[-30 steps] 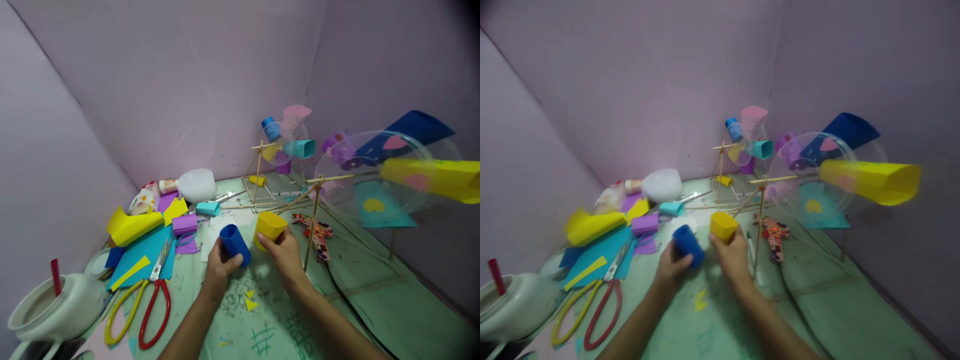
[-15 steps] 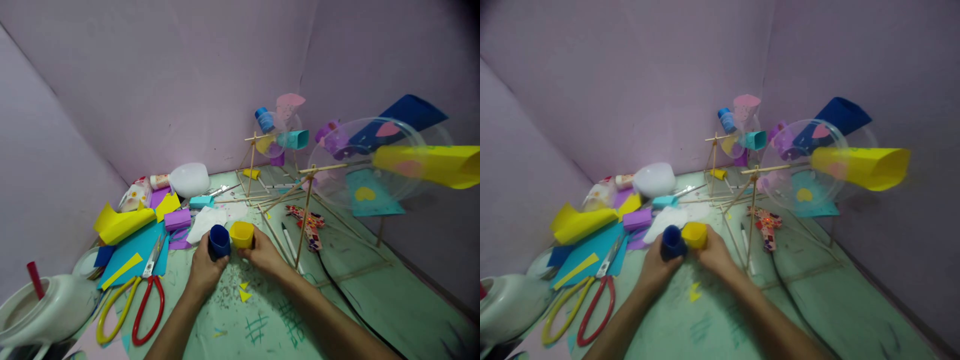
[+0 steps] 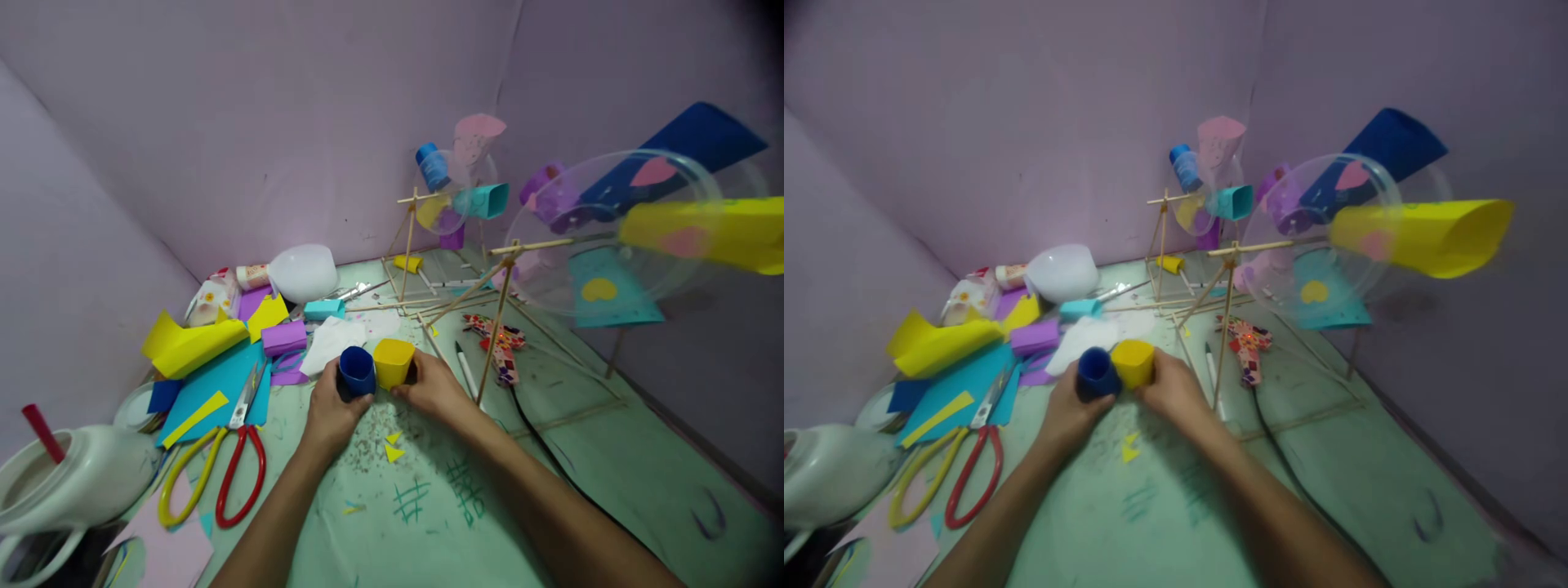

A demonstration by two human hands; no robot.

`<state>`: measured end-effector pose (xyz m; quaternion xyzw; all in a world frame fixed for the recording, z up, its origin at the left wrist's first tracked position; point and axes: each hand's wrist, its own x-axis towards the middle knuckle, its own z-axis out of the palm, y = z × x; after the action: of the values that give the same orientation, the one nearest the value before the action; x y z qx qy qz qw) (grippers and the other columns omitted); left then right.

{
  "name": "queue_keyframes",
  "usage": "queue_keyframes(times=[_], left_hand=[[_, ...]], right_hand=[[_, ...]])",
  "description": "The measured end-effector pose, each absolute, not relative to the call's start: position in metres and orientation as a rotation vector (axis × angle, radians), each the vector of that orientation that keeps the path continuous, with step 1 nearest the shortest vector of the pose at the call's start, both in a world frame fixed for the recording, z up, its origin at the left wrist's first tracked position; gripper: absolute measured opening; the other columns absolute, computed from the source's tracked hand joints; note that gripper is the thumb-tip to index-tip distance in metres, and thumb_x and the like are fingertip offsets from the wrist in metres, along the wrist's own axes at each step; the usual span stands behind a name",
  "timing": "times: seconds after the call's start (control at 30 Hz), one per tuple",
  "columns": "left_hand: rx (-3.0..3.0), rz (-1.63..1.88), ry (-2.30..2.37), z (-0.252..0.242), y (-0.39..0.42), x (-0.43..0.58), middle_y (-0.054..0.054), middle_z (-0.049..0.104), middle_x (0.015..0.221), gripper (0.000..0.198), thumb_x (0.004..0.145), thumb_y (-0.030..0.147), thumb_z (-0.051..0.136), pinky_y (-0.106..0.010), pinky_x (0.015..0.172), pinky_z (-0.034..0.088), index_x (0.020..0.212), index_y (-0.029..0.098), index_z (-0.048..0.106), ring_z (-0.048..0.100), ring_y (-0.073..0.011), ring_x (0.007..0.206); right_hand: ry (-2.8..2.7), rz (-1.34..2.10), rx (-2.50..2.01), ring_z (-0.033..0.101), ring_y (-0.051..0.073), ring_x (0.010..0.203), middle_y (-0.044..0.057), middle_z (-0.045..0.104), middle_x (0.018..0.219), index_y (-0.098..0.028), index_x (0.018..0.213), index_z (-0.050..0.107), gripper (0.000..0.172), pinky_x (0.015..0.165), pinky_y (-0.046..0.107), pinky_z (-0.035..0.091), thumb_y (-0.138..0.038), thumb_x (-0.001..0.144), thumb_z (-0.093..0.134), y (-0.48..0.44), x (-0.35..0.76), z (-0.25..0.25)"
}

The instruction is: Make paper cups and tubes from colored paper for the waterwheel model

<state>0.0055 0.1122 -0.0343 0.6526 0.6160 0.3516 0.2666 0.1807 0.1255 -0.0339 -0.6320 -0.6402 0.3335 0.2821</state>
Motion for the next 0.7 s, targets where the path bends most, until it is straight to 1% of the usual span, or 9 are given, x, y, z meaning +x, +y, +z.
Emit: queue_keyframes(times=[0.2,0.4,0.6,0.7], left_hand=[[1.780,0.943,1.678,-0.0343,0.1132,0.0062,-0.011,0.063,0.105,0.053,0.059,0.020,0.070,-0.042,0.083,0.044,0.108,0.015,0.051,0.058,-0.0268,0.095],[1.794,0.956,1.671,-0.0345,0.1130,0.0058,-0.010,0.064,0.103,0.052,0.059,0.020,0.070,-0.042,0.082,0.045,0.107,0.015,0.051,0.059,-0.0266,0.093],[1.790,0.969,1.664,-0.0334,0.1122,0.0069,-0.008,0.065,0.099,0.049,0.060,0.021,0.069,-0.041,0.081,0.045,0.106,0.016,0.051,0.060,-0.0265,0.091],[1.809,0.955,1.650,-0.0343,0.1126,0.0074,-0.009,0.064,0.101,0.050,0.060,0.021,0.069,-0.041,0.081,0.045,0.107,0.016,0.051,0.059,-0.0273,0.093]], right_hand=[[-1.769,0.872,-1.684,0.062,0.022,0.084,0.006,0.069,0.094,-0.018,0.099,0.061,0.040,0.067,0.027,0.044,-0.021,0.060,0.067,0.1242,0.1802,-0.0332],[-1.774,0.833,-1.700,0.063,0.024,0.083,0.008,0.069,0.093,-0.016,0.097,0.061,0.038,0.066,0.029,0.044,-0.021,0.060,0.068,0.1238,0.1793,-0.0344],[-1.780,0.814,-1.691,0.063,0.024,0.086,0.008,0.069,0.096,-0.018,0.098,0.061,0.038,0.069,0.029,0.044,-0.021,0.061,0.068,0.1233,0.1786,-0.0356],[-1.786,0.821,-1.681,0.063,0.024,0.087,0.008,0.069,0.097,-0.018,0.099,0.061,0.040,0.068,0.029,0.045,-0.021,0.060,0.069,0.1248,0.1796,-0.0368]])
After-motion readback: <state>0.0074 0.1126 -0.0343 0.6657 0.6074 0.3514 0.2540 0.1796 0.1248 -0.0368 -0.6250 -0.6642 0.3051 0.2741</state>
